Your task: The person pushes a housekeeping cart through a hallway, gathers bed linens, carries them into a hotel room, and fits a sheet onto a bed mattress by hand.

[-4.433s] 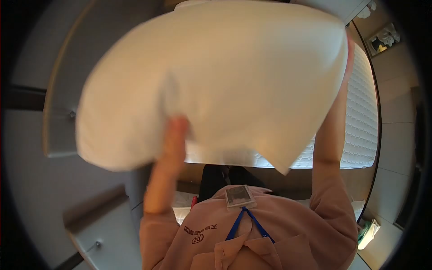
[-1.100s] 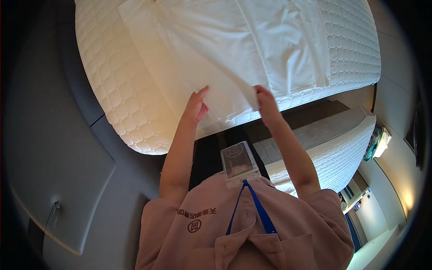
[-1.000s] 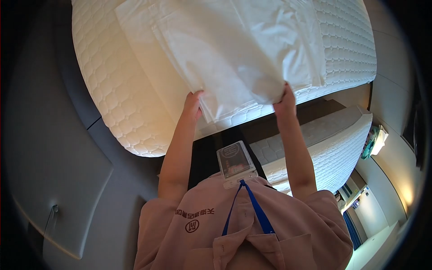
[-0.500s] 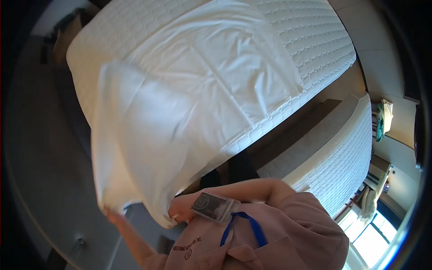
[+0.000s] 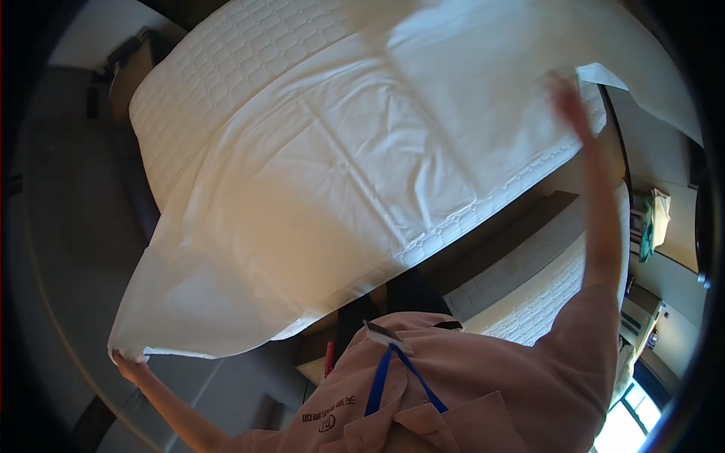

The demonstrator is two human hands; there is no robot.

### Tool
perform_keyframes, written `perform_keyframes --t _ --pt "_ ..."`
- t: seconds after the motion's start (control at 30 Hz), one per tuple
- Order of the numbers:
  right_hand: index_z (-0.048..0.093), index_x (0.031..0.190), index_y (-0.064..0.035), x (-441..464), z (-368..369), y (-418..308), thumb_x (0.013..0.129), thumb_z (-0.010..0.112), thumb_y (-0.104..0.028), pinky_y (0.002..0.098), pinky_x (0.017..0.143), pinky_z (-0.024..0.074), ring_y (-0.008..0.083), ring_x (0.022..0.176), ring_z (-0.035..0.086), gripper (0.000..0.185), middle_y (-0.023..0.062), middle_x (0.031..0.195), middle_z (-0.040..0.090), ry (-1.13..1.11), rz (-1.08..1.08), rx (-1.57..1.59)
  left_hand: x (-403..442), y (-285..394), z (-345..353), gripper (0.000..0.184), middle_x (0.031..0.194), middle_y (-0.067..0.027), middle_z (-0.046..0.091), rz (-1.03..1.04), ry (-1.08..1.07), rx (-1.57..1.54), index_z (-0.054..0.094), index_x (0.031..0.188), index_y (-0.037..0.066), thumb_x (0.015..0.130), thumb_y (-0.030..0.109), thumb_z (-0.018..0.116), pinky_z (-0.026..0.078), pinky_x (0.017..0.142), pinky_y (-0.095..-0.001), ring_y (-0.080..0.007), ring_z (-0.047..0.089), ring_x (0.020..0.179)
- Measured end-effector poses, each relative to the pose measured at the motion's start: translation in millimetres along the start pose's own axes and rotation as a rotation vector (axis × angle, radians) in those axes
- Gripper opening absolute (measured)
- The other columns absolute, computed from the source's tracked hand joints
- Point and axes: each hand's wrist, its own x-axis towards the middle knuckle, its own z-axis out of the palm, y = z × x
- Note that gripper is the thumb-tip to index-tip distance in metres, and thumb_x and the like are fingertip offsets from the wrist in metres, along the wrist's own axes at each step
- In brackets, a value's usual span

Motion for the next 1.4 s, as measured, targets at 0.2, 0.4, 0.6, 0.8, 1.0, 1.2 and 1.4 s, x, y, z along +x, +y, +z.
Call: perform_keyframes --t 0.2,0.4,0.6,0.8,1.0,1.2,1.4 --pt "0.044 0.123 -0.0072 -159 418 147 0.090 0.039 -0.045 0.0392 0.079 0.0485 0.0248 0.095 0.059 0.051 0.0140 0.119 0.053 -1.139 1.331 0.121 34 42 -55 0.055 0.117 -0.0158 0.050 -0.025 -0.181 0.041 0.048 0.117 -0.005 0.080 0.035 0.056 0.046 0.083 -0.0391 -0.0286 0.052 0.102" --pt "0.039 0.127 -0.0046 -201 521 168 0.088 0.042 -0.049 0.0345 0.093 0.0394 0.0223 0.111 0.048 0.059 0.0107 0.122 0.049 -0.058 1.142 1.065 142 12 -145 0.051 0.112 -0.0117 0.053 -0.012 -0.194 0.033 0.048 0.119 -0.001 0.085 0.037 0.054 0.044 0.082 -0.0351 -0.0225 0.053 0.100" --pt "0.037 0.130 0.0017 -11 444 119 0.091 0.045 -0.030 0.0311 0.102 0.0290 0.0201 0.123 0.037 0.051 0.0118 0.132 0.041 0.400 0.127 0.089 178 -30 -72 0.045 0.101 -0.0112 0.060 0.089 -0.466 -0.016 0.054 0.112 -0.002 0.084 0.033 0.055 0.048 0.076 -0.0317 -0.0201 0.059 0.090" --pt "0.060 0.103 0.0029 172 443 -178 0.086 0.047 -0.048 0.0301 0.085 0.0397 0.0175 0.095 0.054 0.055 0.0100 0.101 0.061 0.395 -0.172 -0.411 273 17 73 0.037 0.099 -0.0136 0.060 -0.026 -0.424 -0.504 0.052 0.107 -0.004 0.083 0.023 0.058 0.050 0.078 -0.0329 -0.0247 0.060 0.088" --pt "0.051 0.115 -0.0002 129 434 -246 0.087 0.046 -0.049 0.0268 0.084 0.0414 0.0139 0.095 0.054 0.056 0.0069 0.102 0.058 0.255 -0.241 -0.140 224 97 1 0.034 0.098 -0.0117 0.062 0.733 -0.006 0.414 0.051 0.118 0.010 0.087 0.026 0.049 0.051 0.072 -0.0323 -0.0211 0.061 0.088" --pt "0.059 0.102 -0.0045 103 494 -103 0.084 0.053 -0.046 0.0250 0.067 0.0461 0.0116 0.074 0.056 0.046 0.0023 0.089 0.060 0.257 0.109 -0.200 148 51 -23 0.054 0.089 -0.0106 0.059 1.068 0.056 1.439 0.035 0.131 0.017 0.080 0.012 0.050 0.051 0.059 -0.0336 -0.0262 0.063 0.077" --pt "0.059 0.088 -0.0095 82 509 25 0.083 0.055 -0.044 0.0224 0.044 0.0426 0.0077 0.049 0.050 0.035 -0.0013 0.061 0.055 0.297 0.315 -0.147 101 -124 39 0.045 0.088 -0.0060 0.051 1.420 -0.334 1.604 0.044 0.122 0.018 0.078 0.013 0.052 0.048 0.049 -0.0287 -0.0161 0.059 0.058"
